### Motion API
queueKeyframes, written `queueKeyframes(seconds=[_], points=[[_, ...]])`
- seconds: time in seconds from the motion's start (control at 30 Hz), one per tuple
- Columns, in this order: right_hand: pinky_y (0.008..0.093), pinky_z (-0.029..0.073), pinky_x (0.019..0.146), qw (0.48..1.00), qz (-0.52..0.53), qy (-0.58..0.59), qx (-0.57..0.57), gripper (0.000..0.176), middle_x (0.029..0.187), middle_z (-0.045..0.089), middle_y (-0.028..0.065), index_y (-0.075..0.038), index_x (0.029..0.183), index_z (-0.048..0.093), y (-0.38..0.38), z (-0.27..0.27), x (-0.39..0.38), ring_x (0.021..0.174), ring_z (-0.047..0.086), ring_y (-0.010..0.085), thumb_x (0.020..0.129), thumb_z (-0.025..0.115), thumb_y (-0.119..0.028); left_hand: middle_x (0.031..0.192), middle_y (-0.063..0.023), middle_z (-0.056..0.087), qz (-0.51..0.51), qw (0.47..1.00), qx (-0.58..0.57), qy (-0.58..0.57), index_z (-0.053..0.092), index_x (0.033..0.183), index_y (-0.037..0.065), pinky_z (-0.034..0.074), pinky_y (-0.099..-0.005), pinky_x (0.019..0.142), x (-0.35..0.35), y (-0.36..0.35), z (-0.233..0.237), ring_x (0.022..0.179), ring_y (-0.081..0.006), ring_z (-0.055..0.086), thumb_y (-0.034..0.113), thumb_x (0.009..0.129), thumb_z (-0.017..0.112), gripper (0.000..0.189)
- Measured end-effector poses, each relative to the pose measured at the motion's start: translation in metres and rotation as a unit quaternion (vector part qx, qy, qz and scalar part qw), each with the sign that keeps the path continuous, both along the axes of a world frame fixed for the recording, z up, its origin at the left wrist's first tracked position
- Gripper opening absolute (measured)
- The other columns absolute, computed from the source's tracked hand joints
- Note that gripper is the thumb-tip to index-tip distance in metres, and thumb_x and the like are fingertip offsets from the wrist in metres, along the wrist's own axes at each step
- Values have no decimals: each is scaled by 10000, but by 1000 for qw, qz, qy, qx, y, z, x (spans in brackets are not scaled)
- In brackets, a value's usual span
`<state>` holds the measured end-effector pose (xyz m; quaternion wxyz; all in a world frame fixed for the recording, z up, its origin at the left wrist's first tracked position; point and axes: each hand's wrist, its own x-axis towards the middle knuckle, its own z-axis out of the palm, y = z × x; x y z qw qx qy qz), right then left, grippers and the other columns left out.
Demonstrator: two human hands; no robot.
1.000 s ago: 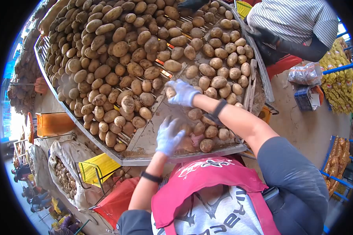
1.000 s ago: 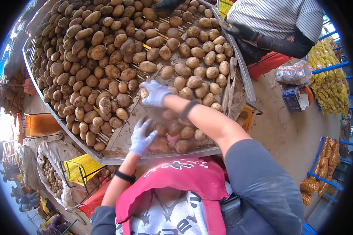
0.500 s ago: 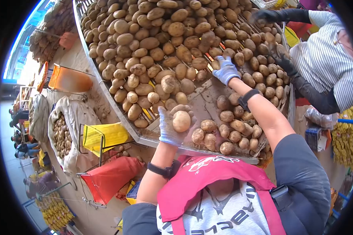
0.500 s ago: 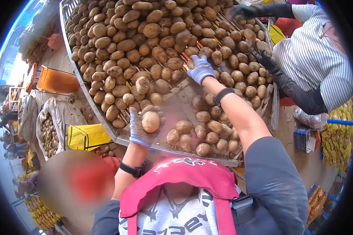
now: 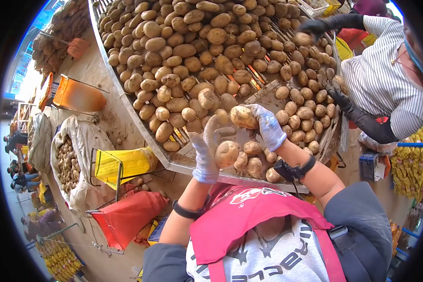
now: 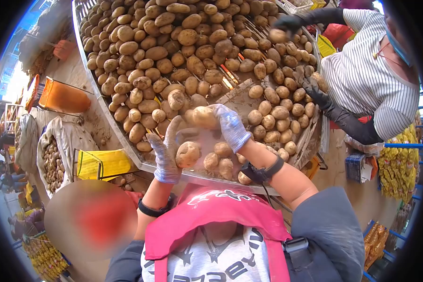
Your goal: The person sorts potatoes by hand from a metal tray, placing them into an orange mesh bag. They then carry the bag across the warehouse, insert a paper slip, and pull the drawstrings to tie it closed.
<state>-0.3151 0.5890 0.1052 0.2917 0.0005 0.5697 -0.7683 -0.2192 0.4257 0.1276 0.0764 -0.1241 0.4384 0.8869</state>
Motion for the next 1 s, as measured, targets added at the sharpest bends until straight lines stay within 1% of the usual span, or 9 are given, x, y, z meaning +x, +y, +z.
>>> queueKeyframes(seconds=[0.1, 0.2, 0.33, 0.57, 0.63, 0.67, 0.7, 0.8, 1.0], points=[[306, 515, 723, 973, 63, 174, 138, 306, 1093, 579, 118, -58, 1145, 562, -21, 32, 33, 916, 601, 195, 895, 506, -225, 1160, -166, 495, 31, 998, -45, -20, 237, 1398, 80, 486, -331, 822, 4, 0, -14, 982, -232, 559, 519, 900, 382, 679], [381, 414, 958, 705, 118, 579, 392, 440, 1266, 461, 163, -60, 1221, 508, -30, 42, 48, 1175, 468, 267, 826, 590, -236, 1155, -153, 503, 51, 995, 34, -82, 287, 1352, 110, 520, -342, 787, 19, -7, -25, 973, -231, 576, 353, 945, 455, 503], [363, 297, 1052, 910, 156, 356, 143, 506, 1328, 391, 171, -35, 1266, 435, -55, 12, 81, 1275, 356, 278, 823, 578, -233, 1106, -104, 511, 244, 968, -13, -50, 377, 1266, 115, 507, -321, 796, 30, 4, -41, 953, -182, 551, 296, 958, 463, 368], [299, 459, 844, 970, 156, 161, 90, 241, 999, 575, 107, -30, 1110, 516, -124, -8, 94, 917, 541, 155, 895, 523, -139, 1055, -111, 530, 322, 898, -285, -93, 409, 1248, 74, 456, -329, 826, 63, -26, -39, 955, -193, 520, 225, 953, 471, 338], [302, 472, 814, 949, 223, 136, 175, 275, 977, 579, 120, -36, 1105, 521, -119, -12, 81, 889, 561, 177, 924, 517, -244, 971, -108, 562, 345, 903, -257, 0, 439, 1202, 59, 501, -330, 732, 80, -48, -59, 819, -220, 571, 252, 942, 490, 328], [323, 495, 774, 973, 220, -43, 55, 288, 983, 590, 105, -54, 1101, 533, -115, -12, 79, 882, 579, 193, 925, 514, -281, 902, -93, 588, 248, 958, 146, 15, 509, 1091, 72, 524, -327, 638, 99, -77, -67, 742, -207, 598, 289, 932, 505, 269], [343, 519, 733, 955, 185, -228, -39, 302, 989, 601, 89, -71, 1097, 545, -111, -12, 77, 874, 598, 208, 927, 511, -318, 808, -75, 604, 311, 945, 92, -36, 552, 970, 72, 518, -316, 550, 105, -91, -28, 653, -187, 600, 338, 909, 529, 274], [354, 497, 811, 940, 269, 40, 207, 294, 1033, 615, 115, -84, 1086, 574, -82, -26, 66, 937, 606, 241, 885, 544, -298, 746, -82, 608, 437, 895, 14, -93, 599, 860, 52, 515, -285, 491, 133, -203, -18, 596, -188, 591, 327, 859, 486, 297], [388, 438, 908, 764, 184, 497, 367, 346, 1183, 538, 164, -89, 1129, 570, -125, -4, -48, 1075, 527, 326, 833, 558, -267, 976, -92, 600, 526, 759, -199, -328, 539, 1119, 108, 470, -391, 803, 151, -389, -62, 885, -246, 573, 449, 935, 388, 415]])
